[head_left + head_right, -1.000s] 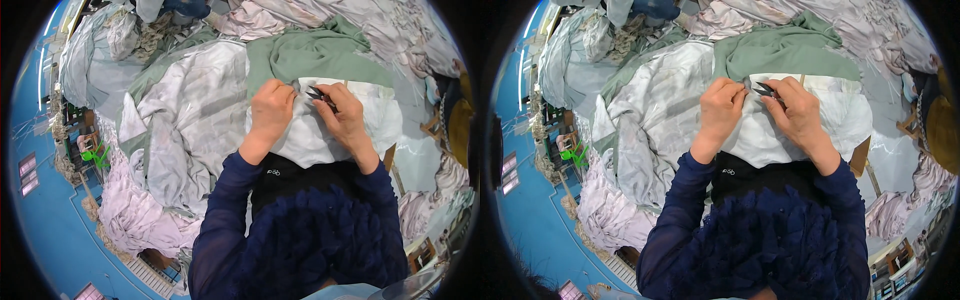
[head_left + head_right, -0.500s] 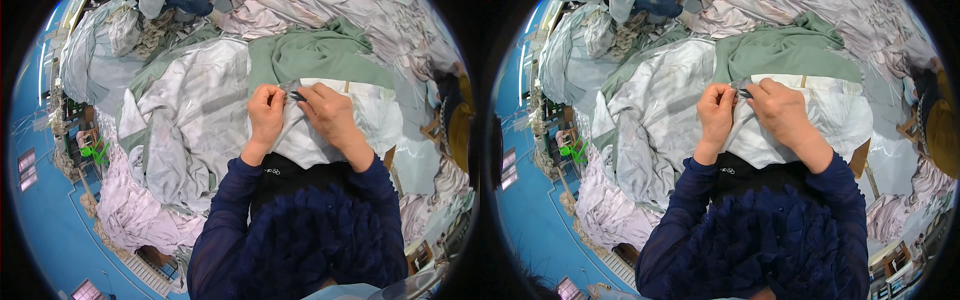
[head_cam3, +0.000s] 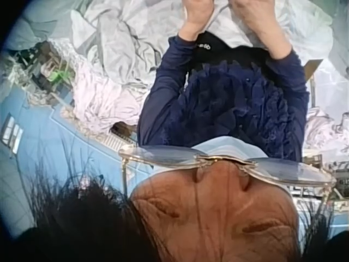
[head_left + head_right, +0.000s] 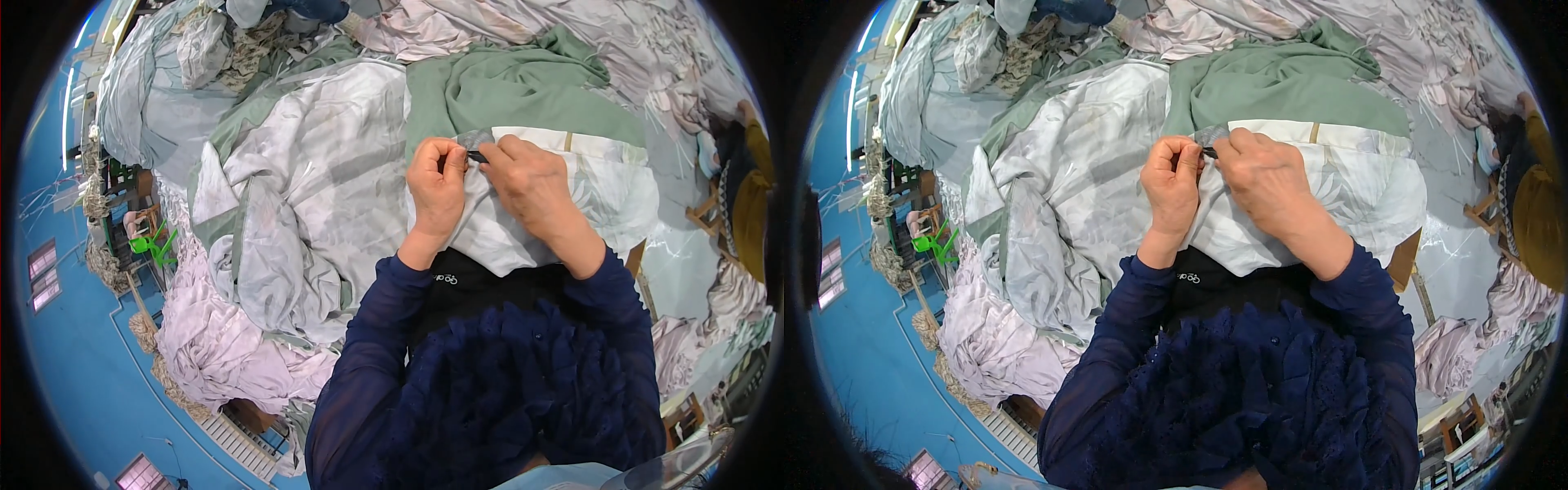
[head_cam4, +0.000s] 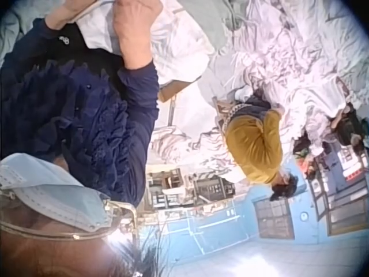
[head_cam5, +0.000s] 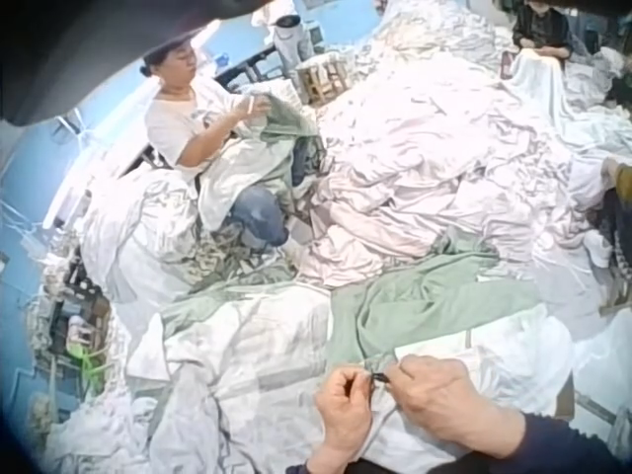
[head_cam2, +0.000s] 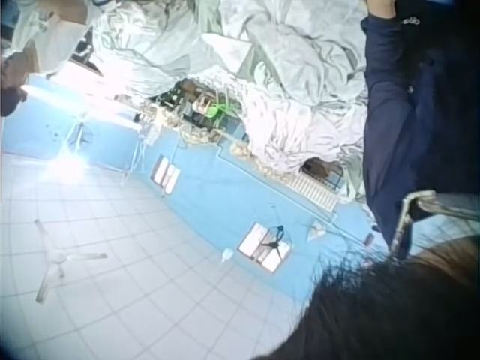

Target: Trimming excess threads from fabric components using manual nippers.

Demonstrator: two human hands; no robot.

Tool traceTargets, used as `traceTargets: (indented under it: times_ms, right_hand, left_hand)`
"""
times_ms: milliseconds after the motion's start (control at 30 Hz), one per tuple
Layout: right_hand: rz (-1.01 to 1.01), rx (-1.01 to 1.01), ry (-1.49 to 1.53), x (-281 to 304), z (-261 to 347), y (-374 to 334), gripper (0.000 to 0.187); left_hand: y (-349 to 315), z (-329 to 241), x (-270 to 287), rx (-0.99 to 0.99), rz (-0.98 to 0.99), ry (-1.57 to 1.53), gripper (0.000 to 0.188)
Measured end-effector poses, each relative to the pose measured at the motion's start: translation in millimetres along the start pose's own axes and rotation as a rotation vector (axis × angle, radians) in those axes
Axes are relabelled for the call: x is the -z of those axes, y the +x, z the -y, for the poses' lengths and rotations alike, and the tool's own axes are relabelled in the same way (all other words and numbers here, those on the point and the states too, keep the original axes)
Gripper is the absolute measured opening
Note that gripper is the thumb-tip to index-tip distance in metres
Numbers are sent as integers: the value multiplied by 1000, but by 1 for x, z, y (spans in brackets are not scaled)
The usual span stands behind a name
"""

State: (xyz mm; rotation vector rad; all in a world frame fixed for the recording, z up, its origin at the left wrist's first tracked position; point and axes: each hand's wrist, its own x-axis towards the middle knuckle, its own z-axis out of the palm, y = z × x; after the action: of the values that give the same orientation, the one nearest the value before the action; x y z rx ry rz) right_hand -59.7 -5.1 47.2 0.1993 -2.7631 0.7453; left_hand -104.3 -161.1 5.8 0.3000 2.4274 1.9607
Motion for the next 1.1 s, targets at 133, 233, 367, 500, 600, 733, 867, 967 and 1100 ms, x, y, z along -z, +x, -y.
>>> traceTargets:
  times_ms: [133,233,367,500,600,733,867,967,1100]
  right_hand:
    - [10,5,-36,-1,1,1,26]
    - [26,9,-49,-1,1,1,25]
    - [32,28,-64,0,1,3,22]
    - [31,38,-93,-1,1,2,21]
    - [37,42,-101,0,2,3,21]
    - [25,51,-129,0,3,3,20]
    - [13,62,-151,-1,4,3,18]
    - [12,68,-146,0,4,3,17]
    - [12,70,-151,1,5,3,17]
  left_hand:
    - [-1,-1,-1,-15,-8,13,12]
    - [-1,2,0,-55,-6,52,12]
    - [-1,3,0,-46,-6,49,11]
    - [-2,4,-1,-72,-13,69,11]
    - [-2,4,-1,-75,-17,65,11]
    - [-2,3,-1,-72,-21,61,10]
    - [-2,0,-2,-86,-26,76,10]
    - [-2,0,-2,-65,-29,48,10]
    - [-2,1,-2,-84,-32,66,10]
